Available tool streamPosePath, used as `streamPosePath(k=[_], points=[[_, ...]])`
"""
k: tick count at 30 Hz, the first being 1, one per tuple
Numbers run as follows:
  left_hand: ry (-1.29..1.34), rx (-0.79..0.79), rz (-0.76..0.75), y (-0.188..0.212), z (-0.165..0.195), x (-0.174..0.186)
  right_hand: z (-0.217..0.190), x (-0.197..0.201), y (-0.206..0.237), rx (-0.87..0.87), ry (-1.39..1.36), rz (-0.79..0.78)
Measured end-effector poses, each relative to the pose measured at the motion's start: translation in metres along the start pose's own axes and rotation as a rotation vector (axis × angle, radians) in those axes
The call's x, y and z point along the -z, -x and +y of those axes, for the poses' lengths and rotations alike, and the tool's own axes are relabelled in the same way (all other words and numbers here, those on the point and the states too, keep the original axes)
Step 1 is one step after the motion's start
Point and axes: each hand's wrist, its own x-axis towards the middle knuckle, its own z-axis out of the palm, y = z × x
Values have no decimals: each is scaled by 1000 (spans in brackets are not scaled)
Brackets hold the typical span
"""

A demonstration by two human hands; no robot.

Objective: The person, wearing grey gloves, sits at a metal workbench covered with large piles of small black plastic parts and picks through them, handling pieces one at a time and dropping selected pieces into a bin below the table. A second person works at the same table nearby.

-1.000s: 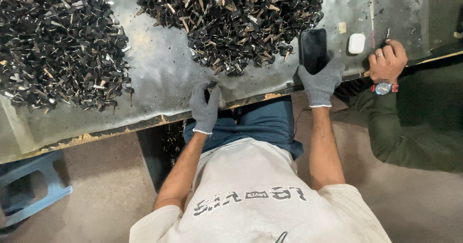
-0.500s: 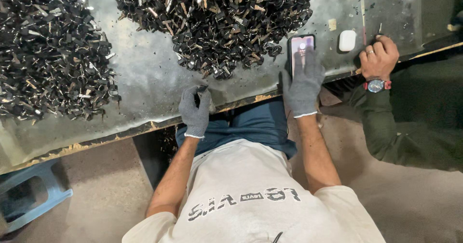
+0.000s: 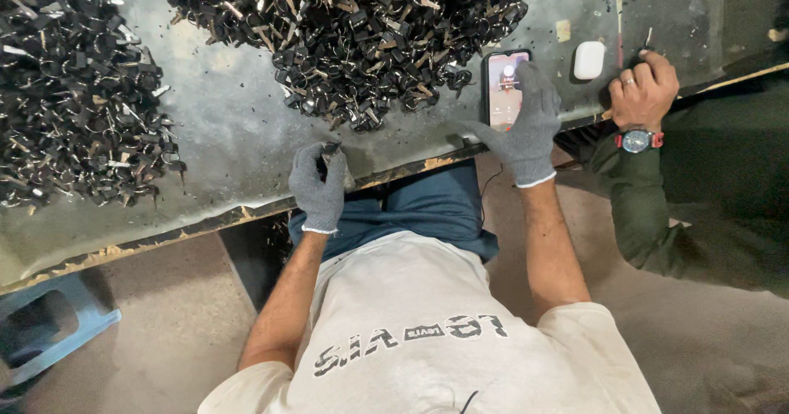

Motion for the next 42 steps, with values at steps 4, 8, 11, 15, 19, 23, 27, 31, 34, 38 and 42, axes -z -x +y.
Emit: streamPosePath(k=[4, 8, 11, 15, 19, 23, 27, 31, 34, 38, 42], points=[[23, 5, -8, 51, 13, -9, 32, 29, 28, 147, -26, -67], [15, 8, 3, 71, 26, -13, 44, 49, 36, 164, 25, -110], [10, 29, -3, 67, 35, -17, 33, 54, 39, -10, 130, -73], [27, -13, 2, 46, 38, -28, 23, 42, 41, -277, 209, -11], [17, -15, -11, 33, 33, -37, 30, 17, 39, -292, 182, 123], [60, -19, -29, 25, 35, -52, 50, 15, 19, -368, 243, 83], [218, 156, -35, 8, 57, -72, 64, 43, -13, -251, 355, 118], [313, 259, -76, -9, 94, -95, 29, 58, -29, -35, 99, -32], [490, 311, -287, -29, 115, -119, -10, 30, -31, 105, -389, -411], [123, 74, -275, -78, 111, -138, -24, -29, -60, -151, -273, -578], [-312, -309, -33, -143, 90, -152, -2, -44, -87, -109, -240, -473]])
